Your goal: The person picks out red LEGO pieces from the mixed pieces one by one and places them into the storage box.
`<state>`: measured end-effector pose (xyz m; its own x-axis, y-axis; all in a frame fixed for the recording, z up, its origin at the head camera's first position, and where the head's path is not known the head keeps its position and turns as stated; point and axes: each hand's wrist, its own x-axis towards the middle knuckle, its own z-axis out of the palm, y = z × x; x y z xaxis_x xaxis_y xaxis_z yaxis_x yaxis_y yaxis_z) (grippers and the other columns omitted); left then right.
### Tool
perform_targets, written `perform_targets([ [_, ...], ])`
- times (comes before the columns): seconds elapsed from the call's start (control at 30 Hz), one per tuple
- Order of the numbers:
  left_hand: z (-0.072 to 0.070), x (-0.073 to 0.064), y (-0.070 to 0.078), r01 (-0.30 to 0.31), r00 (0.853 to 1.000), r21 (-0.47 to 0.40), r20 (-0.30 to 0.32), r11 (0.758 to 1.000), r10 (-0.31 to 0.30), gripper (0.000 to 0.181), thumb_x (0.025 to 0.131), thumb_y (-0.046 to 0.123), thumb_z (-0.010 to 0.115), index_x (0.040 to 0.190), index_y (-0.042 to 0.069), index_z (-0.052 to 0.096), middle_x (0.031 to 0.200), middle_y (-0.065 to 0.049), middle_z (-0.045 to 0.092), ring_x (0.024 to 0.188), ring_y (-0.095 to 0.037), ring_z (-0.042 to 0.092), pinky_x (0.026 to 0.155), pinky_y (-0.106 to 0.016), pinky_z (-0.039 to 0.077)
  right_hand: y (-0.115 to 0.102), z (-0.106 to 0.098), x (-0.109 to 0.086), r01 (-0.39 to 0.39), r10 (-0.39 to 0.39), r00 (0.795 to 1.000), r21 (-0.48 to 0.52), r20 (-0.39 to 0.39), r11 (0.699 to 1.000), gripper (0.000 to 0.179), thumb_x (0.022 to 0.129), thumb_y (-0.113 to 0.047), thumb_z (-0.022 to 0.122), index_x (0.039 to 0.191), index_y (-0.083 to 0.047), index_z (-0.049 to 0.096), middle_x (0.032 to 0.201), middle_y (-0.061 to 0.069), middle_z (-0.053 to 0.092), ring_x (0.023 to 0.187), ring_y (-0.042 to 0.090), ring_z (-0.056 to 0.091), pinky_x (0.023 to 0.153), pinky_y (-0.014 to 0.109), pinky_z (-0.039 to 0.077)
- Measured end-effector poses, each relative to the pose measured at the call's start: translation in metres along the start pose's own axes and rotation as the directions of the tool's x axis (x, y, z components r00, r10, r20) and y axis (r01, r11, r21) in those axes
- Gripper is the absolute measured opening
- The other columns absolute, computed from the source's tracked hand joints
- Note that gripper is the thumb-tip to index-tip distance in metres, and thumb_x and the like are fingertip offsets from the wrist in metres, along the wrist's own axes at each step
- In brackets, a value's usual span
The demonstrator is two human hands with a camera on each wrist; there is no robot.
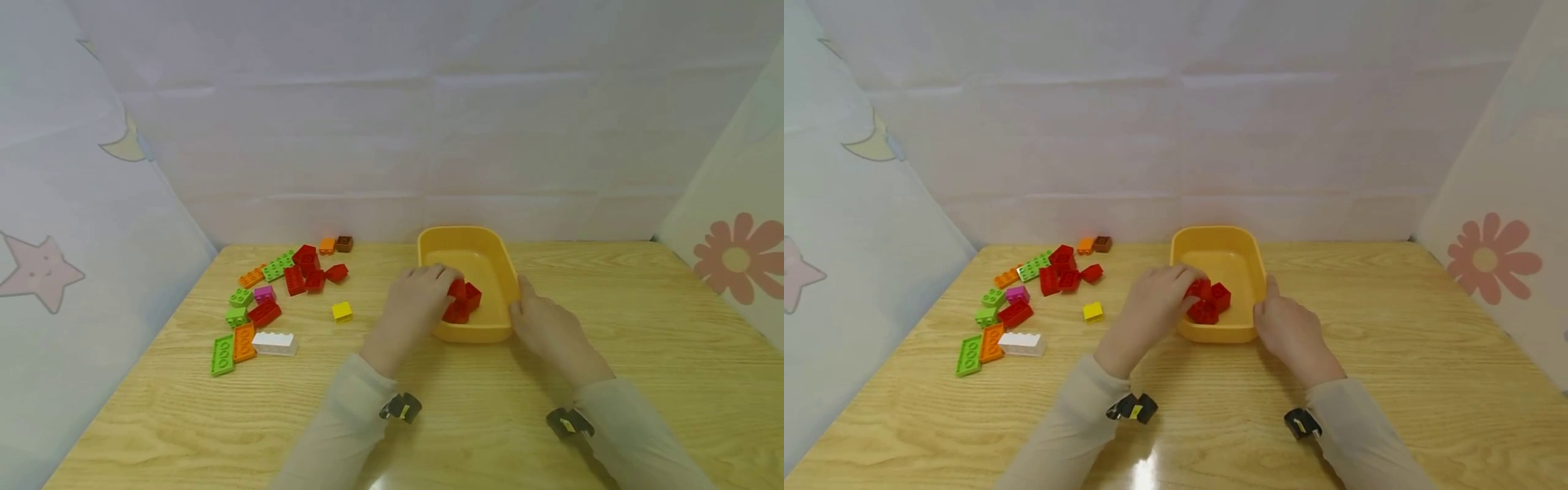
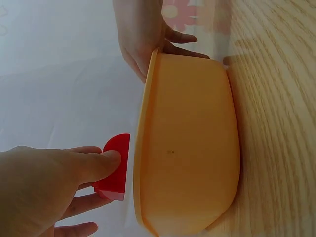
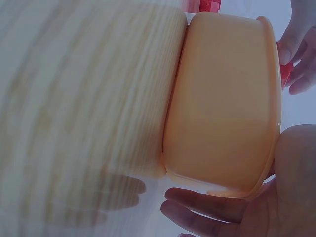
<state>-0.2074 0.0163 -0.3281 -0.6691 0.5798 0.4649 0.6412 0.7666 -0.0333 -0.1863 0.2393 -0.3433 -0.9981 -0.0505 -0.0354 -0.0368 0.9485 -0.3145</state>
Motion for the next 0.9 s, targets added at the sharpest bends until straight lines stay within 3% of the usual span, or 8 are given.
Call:
perform_targets([
  [0.17, 0.003, -0.001, 0.004, -0.027, 0.998, 0.004, 0.052, 1.0, 0.027, 0.033, 0.093, 0.032, 0.07, 0.123, 0.019, 0.065, 0.116, 0.004, 0.066, 0.101, -0.014, 0.064, 0.08, -0.026, 0.049, 0.0, 0.0, 0.0, -0.004, 0.004, 1.0, 0.0, 0.003, 1.0, 0.061, 0.101, -0.02, 0.03, 0.15, 0.014, 0.018, 0.11, 0.04, 0.06, 0.074, 0.036, 0.06, 0.062, 0.053, 0.049],
  [0.5, 0.008, -0.002, 0.009, -0.018, 0.987, -0.001, 0.158, 1.0, 0.018, 0.029, 0.094, 0.038, 0.068, 0.118, 0.023, 0.069, 0.107, 0.007, 0.068, 0.094, -0.012, 0.064, 0.074, -0.024, 0.044, -0.001, 0.0, 0.001, -0.01, 0.01, 1.0, 0.004, 0.021, 1.0, 0.061, 0.102, -0.02, 0.03, 0.151, 0.014, 0.016, 0.105, 0.037, 0.062, 0.069, 0.032, 0.056, 0.058, 0.047, 0.048],
  [0.8, 0.01, -0.002, 0.011, -0.029, 0.989, 0.029, 0.145, 0.999, 0.025, 0.028, 0.092, 0.046, 0.065, 0.11, 0.026, 0.072, 0.089, 0.009, 0.066, 0.083, -0.011, 0.063, 0.066, -0.023, 0.041, -0.002, -0.001, 0.001, -0.012, 0.012, 1.0, 0.002, 0.023, 1.0, 0.061, 0.102, -0.02, 0.03, 0.15, 0.015, 0.016, 0.107, 0.038, 0.061, 0.07, 0.032, 0.057, 0.06, 0.048, 0.049],
  [0.9, 0.011, -0.002, 0.011, -0.026, 0.988, 0.031, 0.154, 0.999, 0.021, 0.029, 0.092, 0.048, 0.064, 0.11, 0.026, 0.072, 0.087, 0.009, 0.066, 0.081, -0.011, 0.062, 0.065, -0.023, 0.04, -0.002, -0.001, 0.001, -0.011, 0.011, 1.0, 0.003, 0.026, 1.0, 0.061, 0.102, -0.02, 0.03, 0.15, 0.015, 0.016, 0.098, 0.034, 0.063, 0.068, 0.031, 0.056, 0.059, 0.046, 0.048],
])
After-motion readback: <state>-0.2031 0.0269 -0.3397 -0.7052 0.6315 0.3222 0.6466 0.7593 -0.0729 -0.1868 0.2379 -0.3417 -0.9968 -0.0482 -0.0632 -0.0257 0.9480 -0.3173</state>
